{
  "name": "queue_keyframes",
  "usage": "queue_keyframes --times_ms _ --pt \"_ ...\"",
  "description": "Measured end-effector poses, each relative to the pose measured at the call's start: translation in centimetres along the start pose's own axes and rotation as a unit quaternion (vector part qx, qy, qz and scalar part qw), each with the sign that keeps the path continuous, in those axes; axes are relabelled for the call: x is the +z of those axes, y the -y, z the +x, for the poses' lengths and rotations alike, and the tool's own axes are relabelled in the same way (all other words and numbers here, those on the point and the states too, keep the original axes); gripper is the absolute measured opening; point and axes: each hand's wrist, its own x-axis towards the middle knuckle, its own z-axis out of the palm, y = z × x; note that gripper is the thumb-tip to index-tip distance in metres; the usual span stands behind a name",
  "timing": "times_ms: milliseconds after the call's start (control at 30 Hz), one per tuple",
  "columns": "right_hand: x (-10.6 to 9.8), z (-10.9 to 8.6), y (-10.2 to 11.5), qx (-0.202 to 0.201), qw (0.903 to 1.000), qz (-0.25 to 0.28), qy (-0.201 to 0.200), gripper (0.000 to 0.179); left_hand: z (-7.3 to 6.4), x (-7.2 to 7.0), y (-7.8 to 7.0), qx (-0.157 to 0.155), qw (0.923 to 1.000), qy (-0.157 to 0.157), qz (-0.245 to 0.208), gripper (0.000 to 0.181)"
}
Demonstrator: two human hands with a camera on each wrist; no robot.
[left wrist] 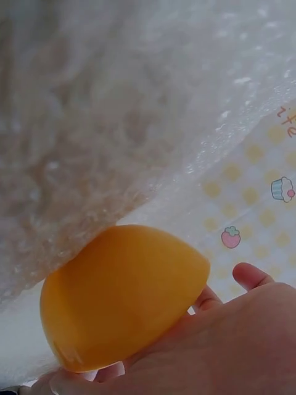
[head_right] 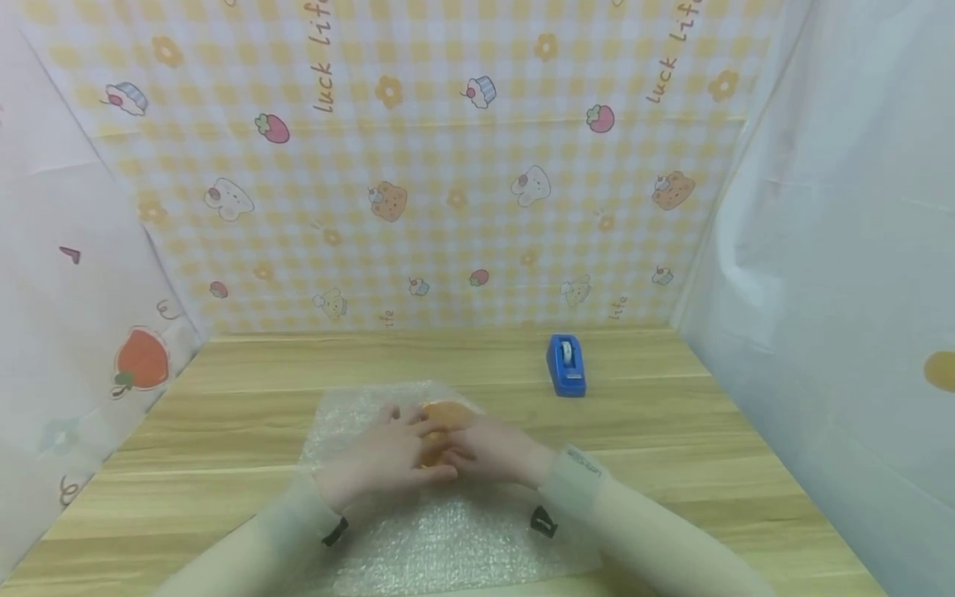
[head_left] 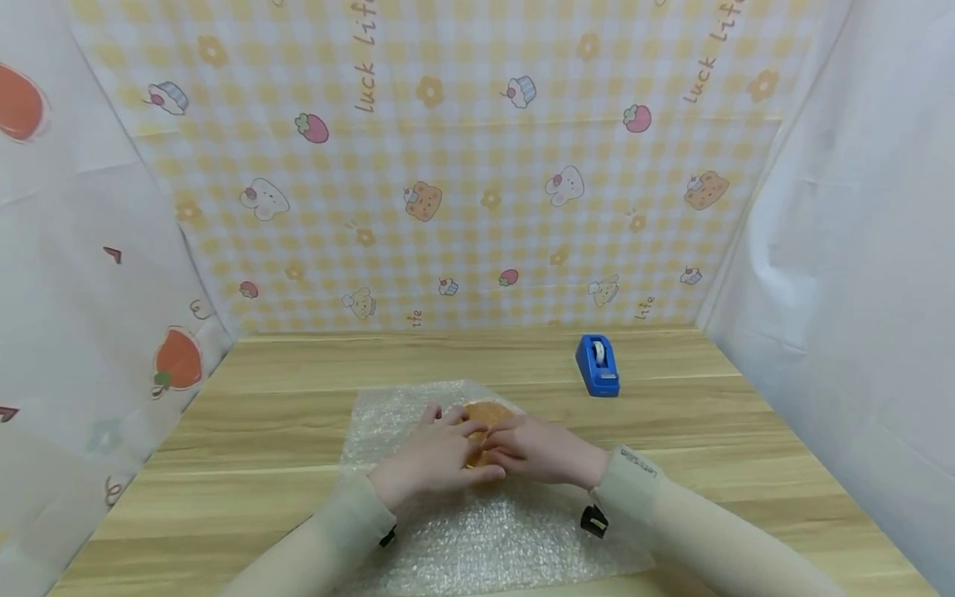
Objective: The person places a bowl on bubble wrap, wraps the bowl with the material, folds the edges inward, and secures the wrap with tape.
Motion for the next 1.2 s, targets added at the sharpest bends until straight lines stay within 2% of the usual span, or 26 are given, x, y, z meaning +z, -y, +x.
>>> queue_keyframes --times_ms 167,267,367,500,633,833,933,1067,1200 --pt "-0.7 -1.9 -0.6 -0.003 0.9987 0.004 -0.050 0.025 0.1 -0.3 -0.5 0.000 1.0000 0.004 0.007 0.085" --pt "-1.2 -3.5 -1.2 0.026 0.9968 0.003 -0.075 0.026 0.2 -0.3 -0.7 0.000 0.9999 0.008 0.014 0.087" --pt "-1.8 -5.2 -2.0 0.055 0.9949 0.009 -0.085 0.028 0.4 -0.1 -0.7 0.001 0.9998 0.011 0.017 0.086" --pt "-2.4 -7.3 -3.1 0.071 0.9946 0.005 -0.077 0.038 0.6 0.4 -0.4 -0.002 0.9998 0.018 0.009 0.087" --pt "-2.3 -9.2 -4.2 0.064 0.9954 -0.036 -0.062 0.053 0.6 0.8 0.0 -0.002 0.9998 0.020 -0.003 0.086" --pt "-1.8 -11.5 -4.2 0.082 0.9956 -0.045 0.012 0.084 0.7 0.6 0.1 0.008 0.9996 0.021 -0.019 0.071" --pt "-1.4 -12.1 -3.8 0.058 0.9968 -0.052 0.019 0.087 0.6 0.4 0.0 0.008 0.9995 0.026 -0.017 0.073" --pt "-0.8 -12.2 -3.5 0.010 0.9969 -0.078 -0.004 0.091 0.5 0.2 -0.2 0.006 0.9993 0.035 -0.007 0.074" --pt "-0.5 -11.8 -3.2 -0.017 0.9946 -0.101 -0.017 0.094 0.5 0.1 -0.4 0.004 0.9990 0.043 -0.005 0.073"
